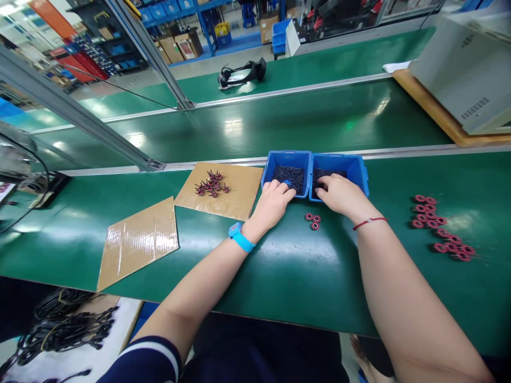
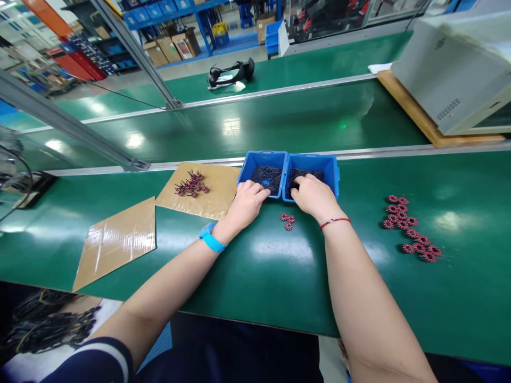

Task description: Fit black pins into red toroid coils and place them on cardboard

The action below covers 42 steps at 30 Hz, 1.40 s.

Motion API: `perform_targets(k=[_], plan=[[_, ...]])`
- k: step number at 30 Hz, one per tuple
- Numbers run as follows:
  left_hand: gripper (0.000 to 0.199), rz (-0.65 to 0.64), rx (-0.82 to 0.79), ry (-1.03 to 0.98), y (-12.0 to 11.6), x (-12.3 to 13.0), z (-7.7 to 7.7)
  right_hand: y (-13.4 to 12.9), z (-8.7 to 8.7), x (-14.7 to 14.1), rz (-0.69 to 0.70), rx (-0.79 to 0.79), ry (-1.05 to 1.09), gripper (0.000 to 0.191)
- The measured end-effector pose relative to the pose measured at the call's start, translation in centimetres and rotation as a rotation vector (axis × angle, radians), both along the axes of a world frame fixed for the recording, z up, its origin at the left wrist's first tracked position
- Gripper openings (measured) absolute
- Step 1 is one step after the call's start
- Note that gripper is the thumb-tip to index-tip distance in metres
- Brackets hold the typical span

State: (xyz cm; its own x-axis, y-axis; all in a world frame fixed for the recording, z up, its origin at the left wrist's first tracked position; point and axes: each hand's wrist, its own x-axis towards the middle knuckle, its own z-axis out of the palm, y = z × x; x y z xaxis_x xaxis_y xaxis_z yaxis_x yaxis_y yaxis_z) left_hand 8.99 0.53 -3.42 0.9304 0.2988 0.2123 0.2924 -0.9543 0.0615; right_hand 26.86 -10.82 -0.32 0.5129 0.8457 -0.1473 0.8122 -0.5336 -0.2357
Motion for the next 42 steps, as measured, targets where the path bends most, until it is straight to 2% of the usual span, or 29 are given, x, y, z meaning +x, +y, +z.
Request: perform_targets(k=[5,11,16,19,22,26,29,31,33,37,39,42], plan=[[0.035,-0.001,0.057,0.051,-0.8,-0.1,0.4,-0.1,0.0,0.1,0.03,0.011,0.013,0.042],[0.032,-0.004,0.087,0.075,-0.6,-0.2,0.3,-0.2,0.0,0.1,0.036,0.037,0.016,0.041],[0.03,0.081,0.021,-0.03,-2.4,-1.0,1.7,-0.1,0.1,0.0,-0.011,0.056,0.027,0.034],[0.022,0.067,-0.174,0.006,-4.2,-1.6,2.3,0.0,0.3,0.0,-0.043,0.075,0.036,0.031],[0.023,0.094,-0.414,0.089,-5.6,-1.5,2.0,-0.2,0.6,-0.3,-0.062,0.115,0.033,0.033],[0.035,0.147,-0.509,0.068,-6.6,-0.4,0.9,-0.5,0.9,-0.6,-0.091,0.182,0.025,0.039],[0.024,0.144,-0.565,0.033,-6.7,0.3,0.5,-0.6,0.9,-0.7,-0.111,0.227,0.034,0.038],[0.016,0.155,-0.686,-0.033,-6.4,0.2,0.5,-0.7,0.8,-0.6,-0.121,0.256,0.05,0.037],[0.013,0.17,-0.915,-0.145,-5.9,-0.2,0.7,-0.7,0.7,-0.6,-0.134,0.287,0.072,0.036],[0.016,0.135,-1.493,-0.422,-4.7,-1.8,1.5,-0.6,0.1,-0.3,-0.157,0.367,0.125,0.031],[0.02,0.105,-1.692,-0.511,-4.4,-2.6,2.1,-0.7,-0.1,-0.1,-0.164,0.414,0.159,0.03],[0.025,0.107,-1.889,-0.55,-4.2,-3.7,2.7,-0.9,0.0,-0.2,-0.184,0.497,0.204,0.03]])
